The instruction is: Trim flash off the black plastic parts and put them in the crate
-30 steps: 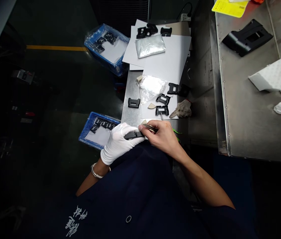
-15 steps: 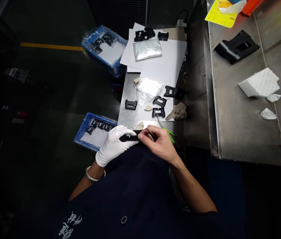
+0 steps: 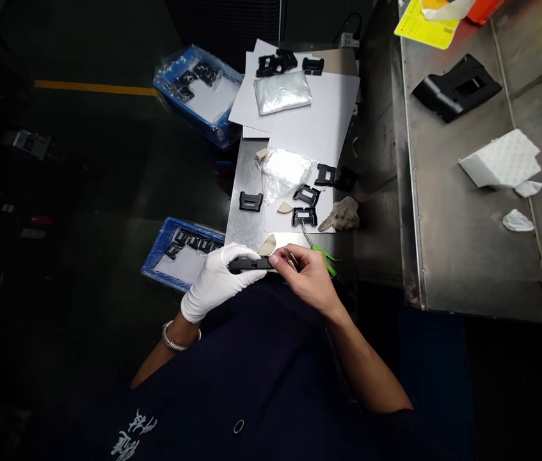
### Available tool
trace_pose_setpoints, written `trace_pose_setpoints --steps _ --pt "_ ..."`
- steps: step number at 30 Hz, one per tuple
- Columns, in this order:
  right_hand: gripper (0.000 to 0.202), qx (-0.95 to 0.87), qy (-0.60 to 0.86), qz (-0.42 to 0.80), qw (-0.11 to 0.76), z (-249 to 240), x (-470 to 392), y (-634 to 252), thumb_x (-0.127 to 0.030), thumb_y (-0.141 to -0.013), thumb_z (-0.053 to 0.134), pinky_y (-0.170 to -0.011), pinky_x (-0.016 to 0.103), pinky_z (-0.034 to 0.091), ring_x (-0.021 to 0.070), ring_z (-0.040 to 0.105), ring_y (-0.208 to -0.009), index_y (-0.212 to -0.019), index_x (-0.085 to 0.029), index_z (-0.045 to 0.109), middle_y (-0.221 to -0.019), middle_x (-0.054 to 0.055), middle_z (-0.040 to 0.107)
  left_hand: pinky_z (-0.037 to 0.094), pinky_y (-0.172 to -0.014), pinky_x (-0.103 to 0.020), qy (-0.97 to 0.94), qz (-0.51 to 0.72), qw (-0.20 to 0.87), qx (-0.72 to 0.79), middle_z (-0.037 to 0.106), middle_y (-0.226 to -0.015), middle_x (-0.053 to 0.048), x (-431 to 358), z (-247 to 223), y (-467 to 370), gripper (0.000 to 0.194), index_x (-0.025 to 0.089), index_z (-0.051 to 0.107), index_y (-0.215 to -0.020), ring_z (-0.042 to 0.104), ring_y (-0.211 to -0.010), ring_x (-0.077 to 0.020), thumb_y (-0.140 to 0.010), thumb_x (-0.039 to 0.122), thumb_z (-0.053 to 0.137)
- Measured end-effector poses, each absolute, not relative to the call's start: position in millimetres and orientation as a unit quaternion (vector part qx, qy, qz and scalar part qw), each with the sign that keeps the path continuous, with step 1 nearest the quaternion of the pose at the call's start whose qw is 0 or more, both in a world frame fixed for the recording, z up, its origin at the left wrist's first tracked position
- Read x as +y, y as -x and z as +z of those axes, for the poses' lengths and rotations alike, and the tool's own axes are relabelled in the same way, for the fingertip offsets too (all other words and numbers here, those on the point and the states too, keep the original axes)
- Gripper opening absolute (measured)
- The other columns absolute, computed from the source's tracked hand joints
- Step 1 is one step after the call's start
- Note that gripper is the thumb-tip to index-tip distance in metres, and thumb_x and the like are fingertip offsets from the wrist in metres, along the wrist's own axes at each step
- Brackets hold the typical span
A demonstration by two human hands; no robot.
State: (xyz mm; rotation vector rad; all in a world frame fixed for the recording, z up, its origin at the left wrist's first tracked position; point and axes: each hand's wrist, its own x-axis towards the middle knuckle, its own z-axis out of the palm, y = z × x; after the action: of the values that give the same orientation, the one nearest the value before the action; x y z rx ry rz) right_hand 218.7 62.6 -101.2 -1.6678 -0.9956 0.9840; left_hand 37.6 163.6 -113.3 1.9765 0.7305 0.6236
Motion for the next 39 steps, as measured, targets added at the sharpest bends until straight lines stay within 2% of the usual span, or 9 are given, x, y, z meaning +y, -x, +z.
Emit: trace_pose_setpoints --steps 7,14,19,26,32,39 --pt "0.020 -0.419 0.673 0.409 0.452 -109 66 -217 -0.039 -0.092 0.069 -0.063 0.028 0.042 0.0139 0.055 -0.068 -0.090 -0.019 0.074 -0.076 0.001 0.065 0.055 -0.081 -0.035 -0.866 0.242 0.335 0.283 0.073 -0.091 -0.004 166 -115 -40 0.026 0.019 0.071 -0.100 0.067 -0.084 -0.0193 -0.088 0.041 0.077" --pt "0.024 -0.401 0.668 0.426 0.460 -113 70 -215 -0.043 -0.089 0.070 -0.063 0.029 0.046 0.0149 0.057 -0.068 -0.091 -0.019 0.075 -0.076 0.002 0.065 0.052 -0.081 -0.037 -0.902 0.165 0.269 0.296 0.069 -0.087 -0.005 168 -109 -41 0.028 0.019 0.072 -0.101 0.064 -0.083 -0.0215 -0.093 0.046 0.071" --pt "0.028 -0.381 0.684 0.437 0.443 -121 71 -211 -0.046 -0.083 0.076 -0.059 0.026 0.043 0.0137 0.055 -0.064 -0.084 -0.019 0.070 -0.072 0.001 0.063 0.051 -0.084 -0.040 -0.912 0.108 0.249 0.306 0.068 -0.088 -0.007 166 -109 -43 0.023 0.020 0.071 -0.100 0.064 -0.088 -0.0250 -0.094 0.042 0.069" --pt "0.032 -0.385 0.689 0.452 0.416 -136 72 -208 -0.050 -0.085 0.073 -0.061 0.026 0.041 0.0137 0.055 -0.066 -0.082 -0.019 0.064 -0.074 0.000 0.063 0.053 -0.080 -0.041 -0.920 0.094 0.218 0.313 0.066 -0.090 -0.009 162 -119 -44 0.019 0.019 0.070 -0.106 0.062 -0.088 -0.0271 -0.092 0.032 0.069" --pt "0.027 -0.400 0.699 0.462 0.371 -142 72 -208 -0.045 -0.090 0.065 -0.058 0.024 0.035 0.0112 0.048 -0.062 -0.081 -0.020 0.061 -0.069 -0.003 0.058 0.055 -0.083 -0.042 -0.929 0.089 0.184 0.308 0.066 -0.094 -0.011 160 -124 -47 0.031 0.018 0.066 -0.118 0.063 -0.093 -0.0293 -0.088 0.022 0.071" --pt "0.025 -0.397 0.694 0.465 0.380 -156 69 -203 -0.043 -0.090 0.061 -0.061 0.024 0.036 0.0118 0.049 -0.065 -0.082 -0.019 0.059 -0.071 -0.003 0.057 0.054 -0.086 -0.042 -0.931 0.038 0.160 0.326 0.066 -0.102 -0.014 156 -122 -51 0.035 0.014 0.064 -0.125 0.061 -0.106 -0.0332 -0.091 0.024 0.067"
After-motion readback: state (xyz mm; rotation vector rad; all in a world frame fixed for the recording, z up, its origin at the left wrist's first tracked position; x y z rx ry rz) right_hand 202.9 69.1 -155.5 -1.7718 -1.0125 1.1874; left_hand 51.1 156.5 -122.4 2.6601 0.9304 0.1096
